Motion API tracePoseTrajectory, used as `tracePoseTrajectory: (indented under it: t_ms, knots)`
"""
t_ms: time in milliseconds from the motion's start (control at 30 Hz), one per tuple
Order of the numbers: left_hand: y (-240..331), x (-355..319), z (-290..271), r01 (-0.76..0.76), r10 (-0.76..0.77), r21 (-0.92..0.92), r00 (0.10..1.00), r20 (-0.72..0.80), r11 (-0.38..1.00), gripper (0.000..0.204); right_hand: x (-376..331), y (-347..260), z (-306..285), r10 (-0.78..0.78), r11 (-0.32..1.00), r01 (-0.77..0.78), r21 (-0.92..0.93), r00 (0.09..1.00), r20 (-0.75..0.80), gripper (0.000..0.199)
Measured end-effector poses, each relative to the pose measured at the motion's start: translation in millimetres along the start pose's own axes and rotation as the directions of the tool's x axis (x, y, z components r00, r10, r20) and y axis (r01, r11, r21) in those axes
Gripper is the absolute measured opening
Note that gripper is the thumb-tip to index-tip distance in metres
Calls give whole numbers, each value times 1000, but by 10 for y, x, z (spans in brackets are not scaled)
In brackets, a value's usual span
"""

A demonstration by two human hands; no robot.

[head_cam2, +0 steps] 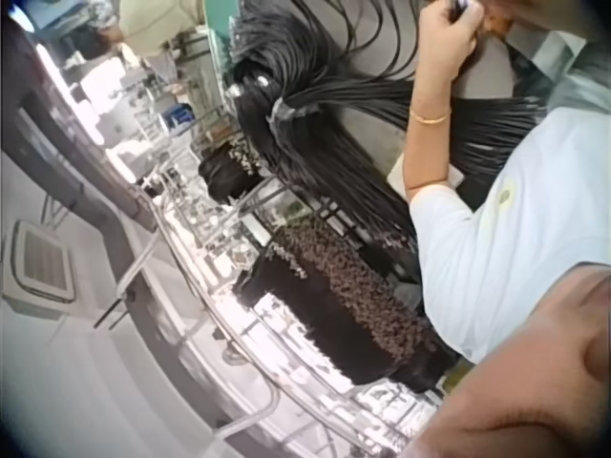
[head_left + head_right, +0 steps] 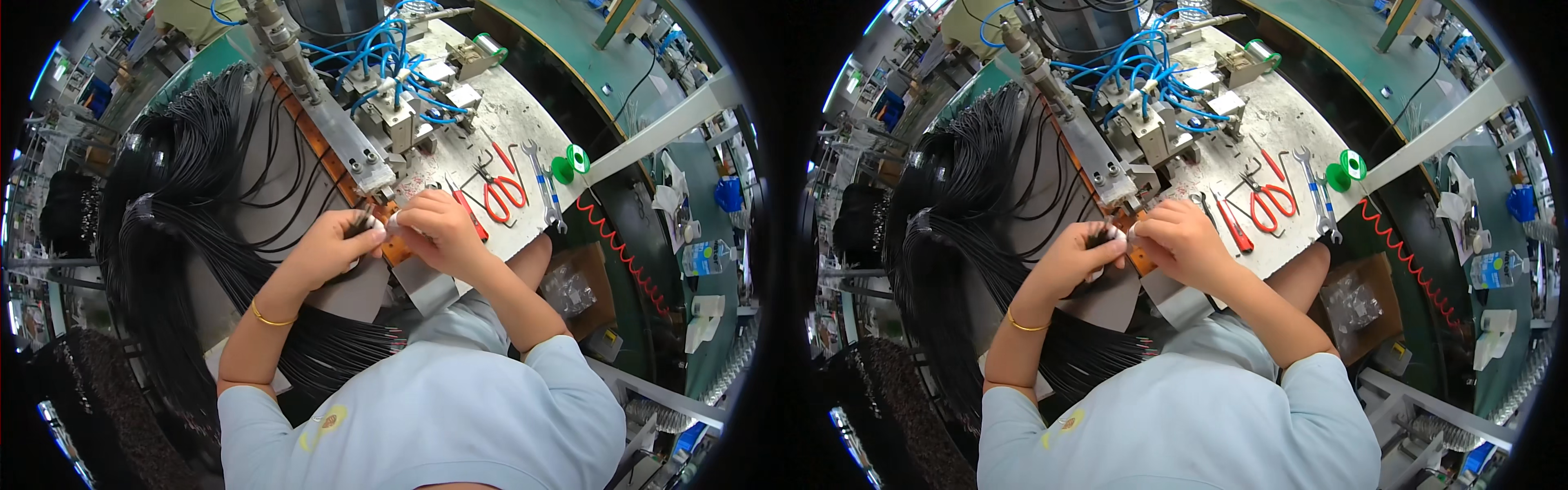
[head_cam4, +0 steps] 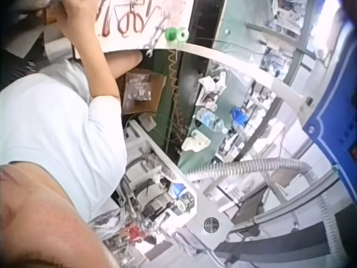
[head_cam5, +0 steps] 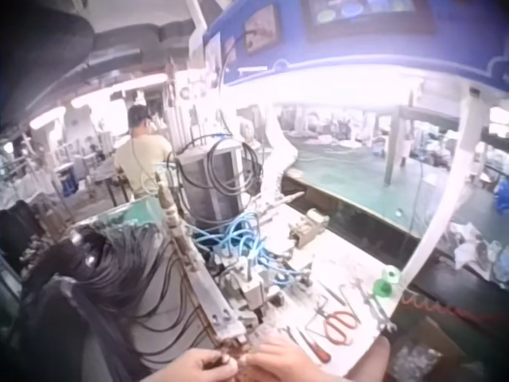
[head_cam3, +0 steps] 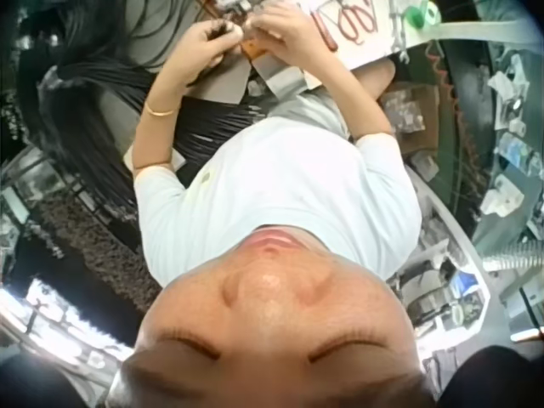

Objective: The person attaches connectors onto wire ends by hand and positions them into a machine fixture, periodically rearranging bundles of cables on the workbench.

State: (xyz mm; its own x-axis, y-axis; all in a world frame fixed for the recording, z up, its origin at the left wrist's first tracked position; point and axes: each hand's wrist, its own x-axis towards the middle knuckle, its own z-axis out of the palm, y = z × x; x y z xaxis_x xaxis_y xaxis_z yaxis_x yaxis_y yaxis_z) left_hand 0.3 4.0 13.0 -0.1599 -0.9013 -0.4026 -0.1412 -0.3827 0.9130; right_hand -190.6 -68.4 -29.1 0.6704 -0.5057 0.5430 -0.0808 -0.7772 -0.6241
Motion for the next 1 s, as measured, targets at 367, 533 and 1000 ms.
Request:
tracePoseTrajectory:
  t_ms: [367, 533, 1000]
  knots:
    - [28, -7, 73, -46, 46, 4, 994, -95, 999, 15, -49, -39, 41, 213, 964, -204, 172, 976, -36, 14]
    - [-37, 40, 73, -187, 195, 83, 975, -103, 979, 16, -83, -21, 75, 225, 968, -215, 127, 972, -66, 15]
    - [-168, 116, 134, -123, 407, 719, 882, -236, 684, 20, -154, 496, 212, 439, 861, -437, 260, 897, 54, 19]
